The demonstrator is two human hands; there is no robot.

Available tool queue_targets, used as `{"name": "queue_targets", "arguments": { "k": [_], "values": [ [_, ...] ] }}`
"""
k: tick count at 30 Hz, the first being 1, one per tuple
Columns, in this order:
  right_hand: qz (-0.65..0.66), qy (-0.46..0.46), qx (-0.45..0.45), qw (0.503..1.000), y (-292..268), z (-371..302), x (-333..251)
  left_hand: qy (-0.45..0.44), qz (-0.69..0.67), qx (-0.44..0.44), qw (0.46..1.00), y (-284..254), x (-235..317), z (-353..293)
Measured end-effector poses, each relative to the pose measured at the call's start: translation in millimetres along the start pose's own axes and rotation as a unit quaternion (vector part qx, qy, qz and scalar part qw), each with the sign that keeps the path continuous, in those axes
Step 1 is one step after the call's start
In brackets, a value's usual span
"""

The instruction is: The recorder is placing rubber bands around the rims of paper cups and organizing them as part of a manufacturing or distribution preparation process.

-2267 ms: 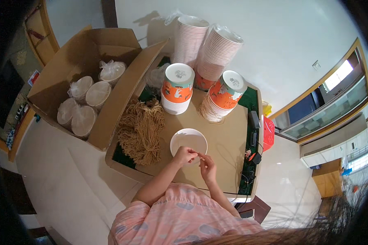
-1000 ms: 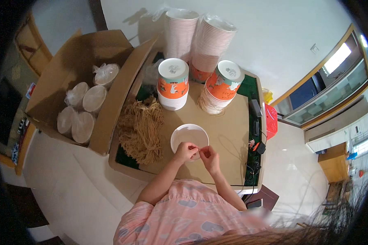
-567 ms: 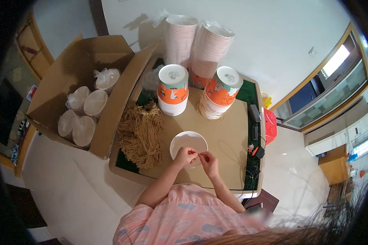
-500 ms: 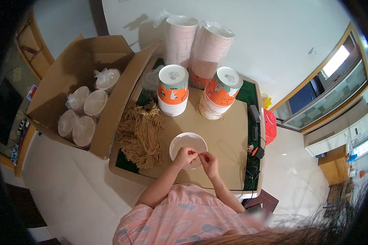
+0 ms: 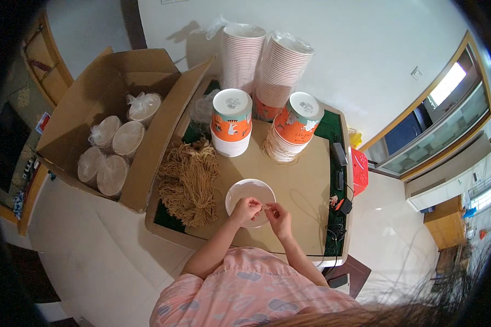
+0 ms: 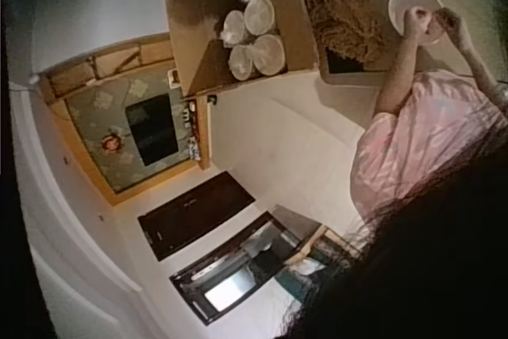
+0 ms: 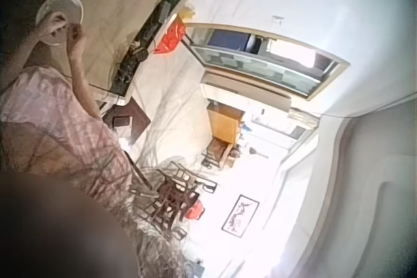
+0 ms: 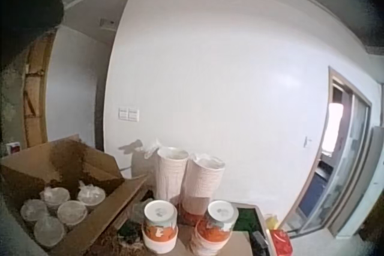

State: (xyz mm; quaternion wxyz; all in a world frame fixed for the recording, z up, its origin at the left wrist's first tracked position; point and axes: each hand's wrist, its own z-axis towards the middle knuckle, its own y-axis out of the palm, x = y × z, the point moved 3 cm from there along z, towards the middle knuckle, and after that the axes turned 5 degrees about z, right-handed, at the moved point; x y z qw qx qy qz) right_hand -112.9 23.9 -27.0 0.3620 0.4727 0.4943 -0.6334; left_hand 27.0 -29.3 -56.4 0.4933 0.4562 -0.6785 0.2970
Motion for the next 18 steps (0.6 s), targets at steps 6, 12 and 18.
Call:
{"name": "queue_targets", "arguments": {
  "k": [6, 12, 18],
  "values": [
    [-0.009, -0.023, -0.007, 1.0, 0, -2, -11, 0.018, 0.062, -0.014, 0.998, 3, 4, -2],
    [-0.036, -0.072, 0.009, 0.997, -2, 0, -11, 0.014, 0.014, 0.006, 1.0, 0, 0, -3],
    [-0.048, -0.057, 0.005, 0.997, -4, 0, -13, -0.005, -0.026, 0.009, 1.0, 2, 13, -6]
  ]
}}
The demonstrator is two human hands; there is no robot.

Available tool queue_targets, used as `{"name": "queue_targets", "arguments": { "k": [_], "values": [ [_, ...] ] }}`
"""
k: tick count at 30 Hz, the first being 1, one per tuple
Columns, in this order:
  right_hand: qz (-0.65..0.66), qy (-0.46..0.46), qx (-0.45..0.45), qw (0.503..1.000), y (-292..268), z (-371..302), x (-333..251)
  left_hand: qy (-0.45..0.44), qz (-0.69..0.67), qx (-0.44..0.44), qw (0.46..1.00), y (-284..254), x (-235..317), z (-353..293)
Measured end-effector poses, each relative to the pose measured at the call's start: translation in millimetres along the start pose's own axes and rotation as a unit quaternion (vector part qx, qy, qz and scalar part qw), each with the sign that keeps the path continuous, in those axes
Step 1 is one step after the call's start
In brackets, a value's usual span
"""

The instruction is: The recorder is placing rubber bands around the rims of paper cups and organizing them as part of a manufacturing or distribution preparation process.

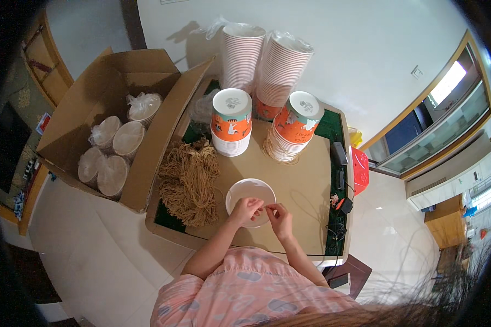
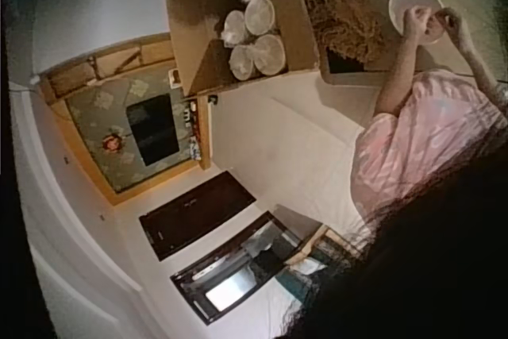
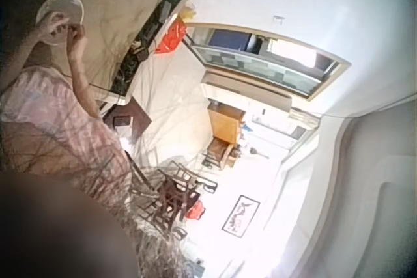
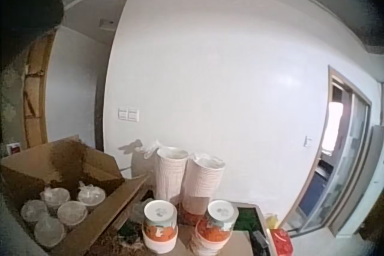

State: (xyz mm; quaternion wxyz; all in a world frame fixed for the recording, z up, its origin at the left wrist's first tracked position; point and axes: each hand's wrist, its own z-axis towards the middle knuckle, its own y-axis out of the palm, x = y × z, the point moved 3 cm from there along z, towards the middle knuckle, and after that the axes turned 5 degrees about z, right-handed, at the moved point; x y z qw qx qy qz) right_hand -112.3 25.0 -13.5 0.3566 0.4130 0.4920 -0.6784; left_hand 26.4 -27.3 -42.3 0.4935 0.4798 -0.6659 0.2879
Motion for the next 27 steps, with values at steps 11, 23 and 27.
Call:
{"name": "queue_targets", "arguments": {
  "k": [11, 23, 27],
  "values": [
    [-0.01, -0.051, 0.008, 0.999, 0, -3, 2, 0.055, 0.113, -0.036, 0.991, 2, -8, 2],
    [0.016, -0.013, -0.027, 0.999, -7, 2, -6, -0.016, -0.061, 0.007, 0.998, 3, 8, -8],
    [0.009, 0.002, -0.038, 0.999, -8, 2, -10, 0.032, -0.008, -0.011, 0.999, 4, 7, -9]
  ]
}}
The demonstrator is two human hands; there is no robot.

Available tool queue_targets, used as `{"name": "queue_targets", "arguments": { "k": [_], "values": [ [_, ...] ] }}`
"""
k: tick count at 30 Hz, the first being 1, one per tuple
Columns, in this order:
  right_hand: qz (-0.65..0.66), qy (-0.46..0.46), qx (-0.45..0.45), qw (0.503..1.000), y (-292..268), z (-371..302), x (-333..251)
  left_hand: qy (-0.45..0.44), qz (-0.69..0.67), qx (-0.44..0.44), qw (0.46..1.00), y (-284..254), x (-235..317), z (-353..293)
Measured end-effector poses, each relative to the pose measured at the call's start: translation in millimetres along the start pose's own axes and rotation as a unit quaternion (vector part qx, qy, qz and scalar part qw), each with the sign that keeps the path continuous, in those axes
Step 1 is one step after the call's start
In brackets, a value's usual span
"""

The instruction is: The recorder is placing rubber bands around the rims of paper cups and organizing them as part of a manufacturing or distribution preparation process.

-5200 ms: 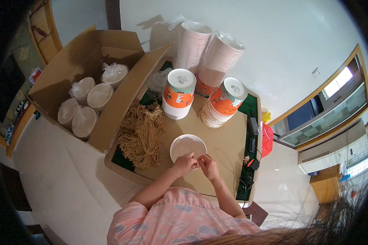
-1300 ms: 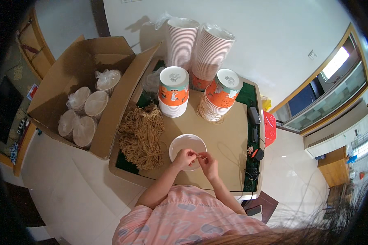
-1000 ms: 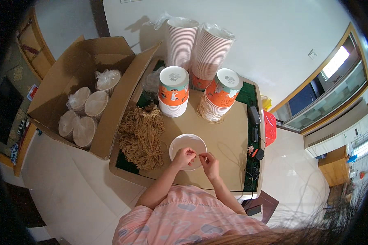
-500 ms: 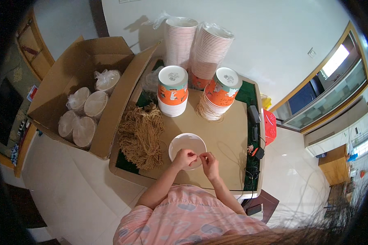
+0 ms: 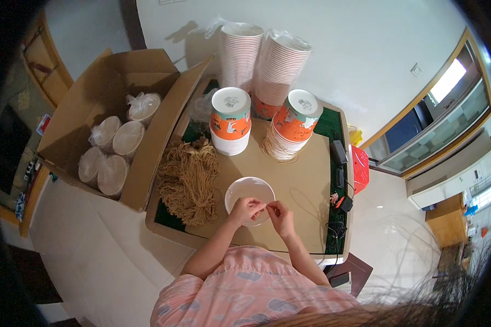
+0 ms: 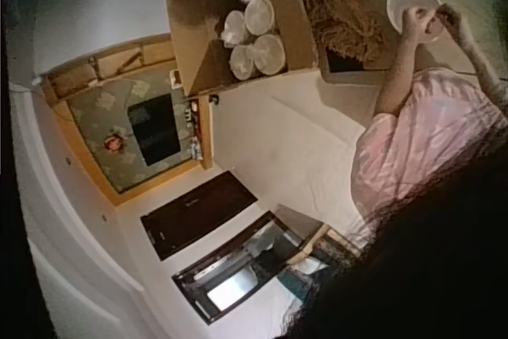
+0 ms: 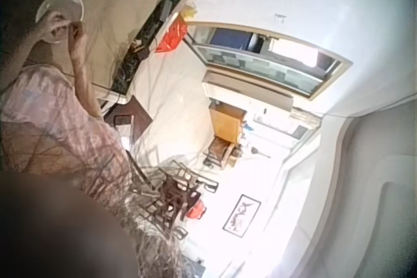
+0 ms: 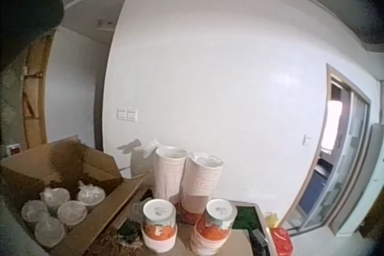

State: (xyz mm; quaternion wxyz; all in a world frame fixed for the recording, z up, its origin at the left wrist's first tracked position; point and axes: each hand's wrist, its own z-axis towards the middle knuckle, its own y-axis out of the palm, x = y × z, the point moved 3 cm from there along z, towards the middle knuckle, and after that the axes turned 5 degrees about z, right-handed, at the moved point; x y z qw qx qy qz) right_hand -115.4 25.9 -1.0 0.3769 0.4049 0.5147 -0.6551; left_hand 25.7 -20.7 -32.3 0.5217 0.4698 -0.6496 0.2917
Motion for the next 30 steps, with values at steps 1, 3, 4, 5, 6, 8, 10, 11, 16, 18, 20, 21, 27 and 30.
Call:
{"name": "queue_targets", "arguments": {
  "k": [1, 3, 4, 5, 6, 8, 10, 11, 16, 18, 20, 21, 27, 30],
  "values": [
    [0.017, -0.004, 0.005, 1.0, 1, 0, 2, 0.01, 0.011, -0.003, 1.0, 0, -3, 1],
    [0.033, -0.009, 0.009, 0.999, 1, -1, 4, 0.021, 0.022, -0.006, 1.0, -1, -9, 4],
    [0.025, 0.002, 0.003, 1.0, 1, -1, 5, 0.013, 0.026, -0.002, 1.0, -2, -10, 5],
    [0.018, 0.014, -0.004, 1.0, 2, -1, 6, 0.006, 0.03, 0.002, 1.0, -2, -12, 5],
    [0.018, 0.014, -0.004, 1.0, 2, -1, 6, 0.006, 0.03, 0.003, 1.0, -3, -14, 6],
    [0.022, 0.02, -0.007, 1.0, 2, -1, 7, -0.015, 0.014, 0.019, 1.0, -3, -11, 5],
    [0.017, 0.017, -0.005, 1.0, 2, 0, 7, -0.006, 0.02, 0.015, 1.0, -1, -8, 3],
    [0.012, 0.015, -0.003, 1.0, 2, 0, 8, 0.003, 0.027, 0.01, 1.0, -1, -7, 3],
    [0.008, -0.022, 0.005, 1.0, 4, 0, 3, 0.09, 0.095, 0.043, 0.99, -5, -19, 9],
    [-0.003, -0.028, 0.006, 1.0, 4, 1, 4, 0.143, 0.155, 0.071, 0.975, -3, -18, 9],
    [-0.02, -0.052, 0.01, 0.998, 4, -1, 6, 0.297, 0.347, 0.208, 0.865, 2, -1, -1],
    [-0.02, -0.052, 0.011, 0.998, 3, -3, 7, 0.297, 0.347, 0.207, 0.865, 7, 0, -3],
    [-0.004, 0.017, -0.001, 1.0, -2, -1, -5, 0.27, 0.305, 0.195, 0.892, 10, 14, -13],
    [-0.01, -0.021, 0.005, 1.0, -7, 0, -15, 0.258, 0.251, 0.15, 0.921, 12, 28, -17]
  ]
}}
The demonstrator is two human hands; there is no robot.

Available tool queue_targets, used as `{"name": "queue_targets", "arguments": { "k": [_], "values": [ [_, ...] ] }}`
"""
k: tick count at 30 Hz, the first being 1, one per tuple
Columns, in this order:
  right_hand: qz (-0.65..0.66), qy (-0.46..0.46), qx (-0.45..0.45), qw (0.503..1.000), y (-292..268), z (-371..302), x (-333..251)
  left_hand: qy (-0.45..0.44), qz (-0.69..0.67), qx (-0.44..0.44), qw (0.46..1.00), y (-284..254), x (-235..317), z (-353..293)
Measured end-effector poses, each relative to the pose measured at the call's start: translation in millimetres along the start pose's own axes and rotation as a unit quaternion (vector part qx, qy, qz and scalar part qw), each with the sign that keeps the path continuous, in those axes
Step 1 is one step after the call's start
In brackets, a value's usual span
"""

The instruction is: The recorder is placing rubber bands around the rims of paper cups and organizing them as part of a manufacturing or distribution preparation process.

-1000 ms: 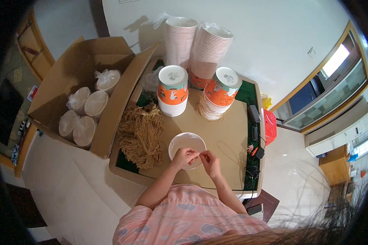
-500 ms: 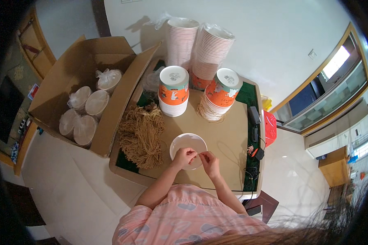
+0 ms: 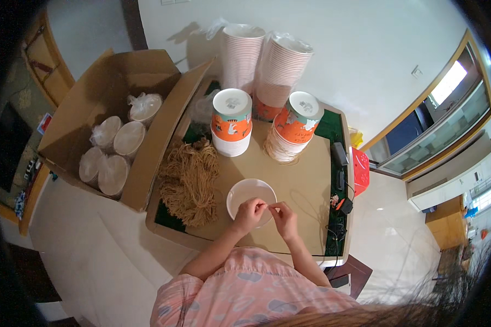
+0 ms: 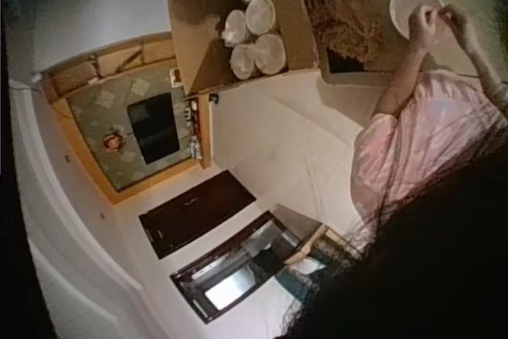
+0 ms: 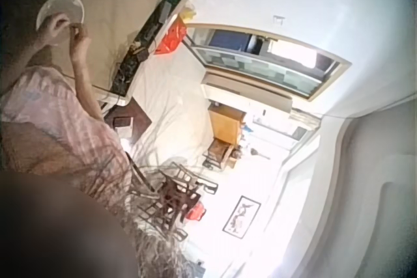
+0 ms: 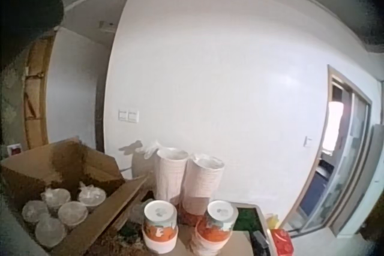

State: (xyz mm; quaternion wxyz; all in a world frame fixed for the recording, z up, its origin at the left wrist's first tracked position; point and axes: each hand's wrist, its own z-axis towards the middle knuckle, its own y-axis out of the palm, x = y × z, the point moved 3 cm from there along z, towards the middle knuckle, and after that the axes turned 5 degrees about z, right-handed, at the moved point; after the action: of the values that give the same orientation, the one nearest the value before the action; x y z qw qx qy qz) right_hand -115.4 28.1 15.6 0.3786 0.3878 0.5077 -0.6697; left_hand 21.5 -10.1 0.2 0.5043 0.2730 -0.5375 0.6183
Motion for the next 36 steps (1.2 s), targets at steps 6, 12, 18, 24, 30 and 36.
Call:
{"name": "queue_targets", "arguments": {
  "k": [6, 12, 18, 24, 30, 36],
  "values": [
    [-0.005, 0.001, -0.007, 1.0, -14, 1, -6, -0.033, -0.026, -0.072, 0.997, -10, 18, 6],
    [0.004, -0.032, -0.016, 0.999, -16, -1, -8, -0.027, -0.081, -0.05, 0.995, -12, 28, 5],
    [-0.014, -0.077, -0.012, 0.997, -18, -11, -4, -0.004, 0.003, -0.124, 0.992, -18, 35, 0],
    [-0.068, -0.067, 0.022, 0.995, -29, -19, 22, -0.046, -0.058, -0.124, 0.99, -32, 52, 0],
    [-0.081, -0.048, 0.031, 0.995, -35, -19, 29, -0.072, -0.121, -0.09, 0.986, -45, 47, -5],
    [-0.076, -0.049, 0.013, 0.996, -36, -14, 33, -0.097, -0.112, -0.132, 0.98, -46, 54, -3]
  ]
}}
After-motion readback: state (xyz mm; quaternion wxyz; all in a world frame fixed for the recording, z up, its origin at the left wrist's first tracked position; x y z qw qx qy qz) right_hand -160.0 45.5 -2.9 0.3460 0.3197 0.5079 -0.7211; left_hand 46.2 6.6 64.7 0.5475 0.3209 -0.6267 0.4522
